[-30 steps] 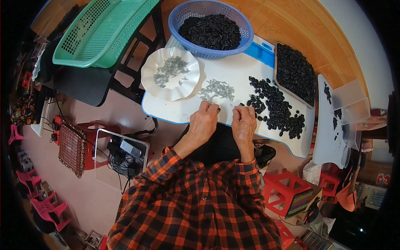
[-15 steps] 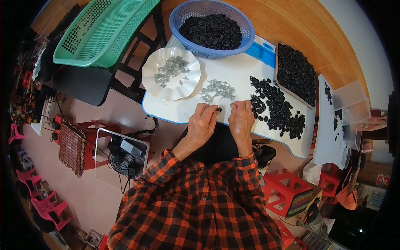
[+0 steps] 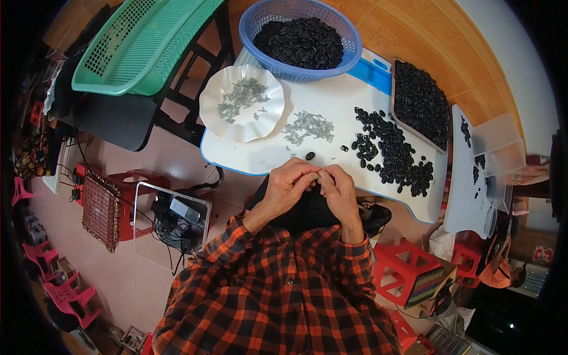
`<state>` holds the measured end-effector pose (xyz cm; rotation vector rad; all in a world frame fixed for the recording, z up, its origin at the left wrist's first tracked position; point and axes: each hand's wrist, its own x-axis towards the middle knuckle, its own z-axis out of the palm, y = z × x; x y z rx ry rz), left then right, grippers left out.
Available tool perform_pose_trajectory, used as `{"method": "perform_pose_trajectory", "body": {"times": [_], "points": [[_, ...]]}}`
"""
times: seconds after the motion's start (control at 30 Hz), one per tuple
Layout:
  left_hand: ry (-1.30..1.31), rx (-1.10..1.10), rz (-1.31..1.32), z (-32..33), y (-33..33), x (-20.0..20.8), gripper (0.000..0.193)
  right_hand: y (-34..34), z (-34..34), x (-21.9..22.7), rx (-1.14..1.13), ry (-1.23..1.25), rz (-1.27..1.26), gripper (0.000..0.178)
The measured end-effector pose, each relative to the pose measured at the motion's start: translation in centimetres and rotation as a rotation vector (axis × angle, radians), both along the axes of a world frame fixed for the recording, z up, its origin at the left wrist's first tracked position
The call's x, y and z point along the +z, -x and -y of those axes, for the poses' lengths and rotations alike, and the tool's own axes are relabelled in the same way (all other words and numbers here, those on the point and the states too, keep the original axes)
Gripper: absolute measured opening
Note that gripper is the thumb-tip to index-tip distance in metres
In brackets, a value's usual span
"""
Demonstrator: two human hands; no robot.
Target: The person assembles small plastic components by joining pins and plastic pieces together by hand.
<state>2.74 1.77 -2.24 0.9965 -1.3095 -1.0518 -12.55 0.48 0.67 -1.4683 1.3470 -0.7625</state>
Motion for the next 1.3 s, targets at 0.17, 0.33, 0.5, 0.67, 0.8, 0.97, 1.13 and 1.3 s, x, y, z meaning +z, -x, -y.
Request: {"method": "perform_pose_trajectory", "body": {"times": [0.17,0.33,0.5,0.67,0.8,0.97,1.13,1.3], "points": [[-0.058,-0.017,-0.072,-0.4,0.5,0.0,0.010,0.5,-0.3,0.6,-0.009,-0.181,0.140,0.018],[-0.200,-0.028,-0.107,-0.7,0.5,0.3,0.012,1.1,1.0,-0.5,-0.228,0.196,-0.110,0.013],[-0.359,-0.080,-0.324,-1.0,0.4,0.1,0.013,2.2,3.7,-0.4,-0.205,0.558,-0.650,0.011],[-0.367,-0.082,-0.325,-1.1,0.2,0.0,0.015,2.7,4.7,-0.9,-0.164,0.437,-0.775,0.012],[-0.413,-0.100,-0.348,-1.2,0.1,-0.3,0.016,3.5,5.7,-1.2,-0.128,0.389,-0.740,0.011],[-0.472,-0.123,-0.420,-1.1,-0.2,-0.1,0.018,3.4,5.5,-0.6,-0.096,0.311,-0.686,0.011],[-0.487,-0.160,-0.530,-0.7,-0.6,0.5,0.019,2.9,3.6,-0.9,-0.139,0.312,-0.367,0.009],[-0.483,-0.150,-0.616,-0.5,-0.7,0.9,0.020,-0.4,0.4,2.3,-0.238,-0.059,0.305,0.011]]}}
